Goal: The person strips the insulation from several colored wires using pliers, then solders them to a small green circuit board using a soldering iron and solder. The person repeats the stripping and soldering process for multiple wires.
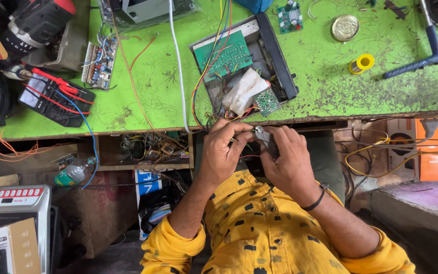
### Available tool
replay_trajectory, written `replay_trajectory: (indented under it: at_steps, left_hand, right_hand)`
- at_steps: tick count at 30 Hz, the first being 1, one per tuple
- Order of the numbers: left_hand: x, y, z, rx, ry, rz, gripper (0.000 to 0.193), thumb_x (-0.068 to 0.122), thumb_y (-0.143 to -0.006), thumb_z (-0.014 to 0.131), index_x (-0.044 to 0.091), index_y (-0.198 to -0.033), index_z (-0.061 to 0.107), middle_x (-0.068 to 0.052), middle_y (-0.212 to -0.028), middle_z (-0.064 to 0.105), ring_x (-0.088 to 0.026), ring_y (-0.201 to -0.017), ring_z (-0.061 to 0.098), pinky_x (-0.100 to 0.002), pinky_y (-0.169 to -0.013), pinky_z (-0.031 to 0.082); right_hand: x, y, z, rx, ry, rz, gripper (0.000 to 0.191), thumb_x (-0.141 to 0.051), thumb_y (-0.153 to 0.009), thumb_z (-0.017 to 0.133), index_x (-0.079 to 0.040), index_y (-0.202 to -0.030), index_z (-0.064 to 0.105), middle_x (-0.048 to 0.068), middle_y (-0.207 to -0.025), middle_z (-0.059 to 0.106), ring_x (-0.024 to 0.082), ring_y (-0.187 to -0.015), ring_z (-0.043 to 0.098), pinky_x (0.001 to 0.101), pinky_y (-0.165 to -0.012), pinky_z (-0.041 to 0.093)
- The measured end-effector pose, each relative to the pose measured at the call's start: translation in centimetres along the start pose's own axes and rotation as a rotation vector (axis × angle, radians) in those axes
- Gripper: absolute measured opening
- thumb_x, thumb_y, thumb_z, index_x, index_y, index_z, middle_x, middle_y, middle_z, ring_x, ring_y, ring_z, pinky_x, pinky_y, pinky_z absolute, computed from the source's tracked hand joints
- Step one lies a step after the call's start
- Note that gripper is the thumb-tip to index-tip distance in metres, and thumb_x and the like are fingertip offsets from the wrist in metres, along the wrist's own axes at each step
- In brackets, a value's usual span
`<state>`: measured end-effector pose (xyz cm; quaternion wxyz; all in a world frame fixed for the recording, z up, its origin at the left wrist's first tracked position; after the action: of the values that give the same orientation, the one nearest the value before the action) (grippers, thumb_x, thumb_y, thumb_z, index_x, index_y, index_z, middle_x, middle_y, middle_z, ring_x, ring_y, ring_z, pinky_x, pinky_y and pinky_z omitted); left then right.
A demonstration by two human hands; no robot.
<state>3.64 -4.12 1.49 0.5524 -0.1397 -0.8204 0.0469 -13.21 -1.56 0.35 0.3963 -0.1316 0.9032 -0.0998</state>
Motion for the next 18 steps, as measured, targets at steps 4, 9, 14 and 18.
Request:
replay_trajectory:
  at_steps: [4, 9, 14, 18]
  left_hand:
    - [0.1, 0.1, 0.0, 0.018, -0.025, 0.031, 0.016, 0.013, -0.098, 0.073, 0.002, -0.11, 0.07, -0.011, -0.094, 0.07, -0.024, -0.088, 0.07, -0.034, -0.077, 0.055]
    - [0.0, 0.0, -0.1, 0.022, -0.046, 0.043, 0.015, 0.012, -0.098, 0.073, 0.002, -0.109, 0.069, -0.012, -0.095, 0.07, -0.026, -0.088, 0.07, -0.035, -0.077, 0.055]
    - [-0.2, 0.1, 0.0, 0.005, -0.093, 0.012, 0.014, 0.011, -0.096, 0.074, 0.002, -0.106, 0.07, -0.013, -0.092, 0.07, -0.027, -0.085, 0.07, -0.036, -0.074, 0.054]
    - [-0.2, 0.2, 0.0, -0.029, -0.03, -0.005, 0.015, 0.011, -0.099, 0.071, 0.001, -0.108, 0.068, -0.013, -0.093, 0.07, -0.025, -0.086, 0.074, -0.035, -0.075, 0.057]
  right_hand:
    - [-0.5, -0.7, 0.3, -0.031, -0.037, 0.023, 0.038, -0.006, -0.079, 0.068, -0.001, -0.116, 0.061, 0.016, -0.094, 0.063, 0.039, -0.09, 0.061, 0.0488, -0.076, 0.045]
    - [0.2, -0.4, 0.8, -0.117, -0.187, 0.146, 0.024, -0.003, -0.083, 0.066, -0.003, -0.106, 0.061, 0.018, -0.083, 0.063, 0.04, -0.075, 0.063, 0.0456, -0.063, 0.05]
    - [0.8, -0.2, 0.8, -0.127, -0.184, 0.129, 0.024, -0.002, -0.078, 0.066, -0.001, -0.101, 0.059, 0.019, -0.072, 0.059, 0.042, -0.065, 0.061, 0.0463, -0.056, 0.048]
    - [1.1, -0.1, 1.1, -0.144, -0.201, 0.147, 0.017, -0.002, -0.078, 0.067, -0.001, -0.09, 0.054, 0.02, -0.068, 0.057, 0.043, -0.065, 0.059, 0.0464, -0.056, 0.047]
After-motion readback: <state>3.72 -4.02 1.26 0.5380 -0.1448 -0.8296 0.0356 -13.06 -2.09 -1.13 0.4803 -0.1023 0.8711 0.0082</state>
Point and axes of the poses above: each hand's wrist, its own y-axis away from the middle knuckle, its own z-axis out of the palm, x = y × z, the point moved 4 cm from there along -y, towards the middle knuckle
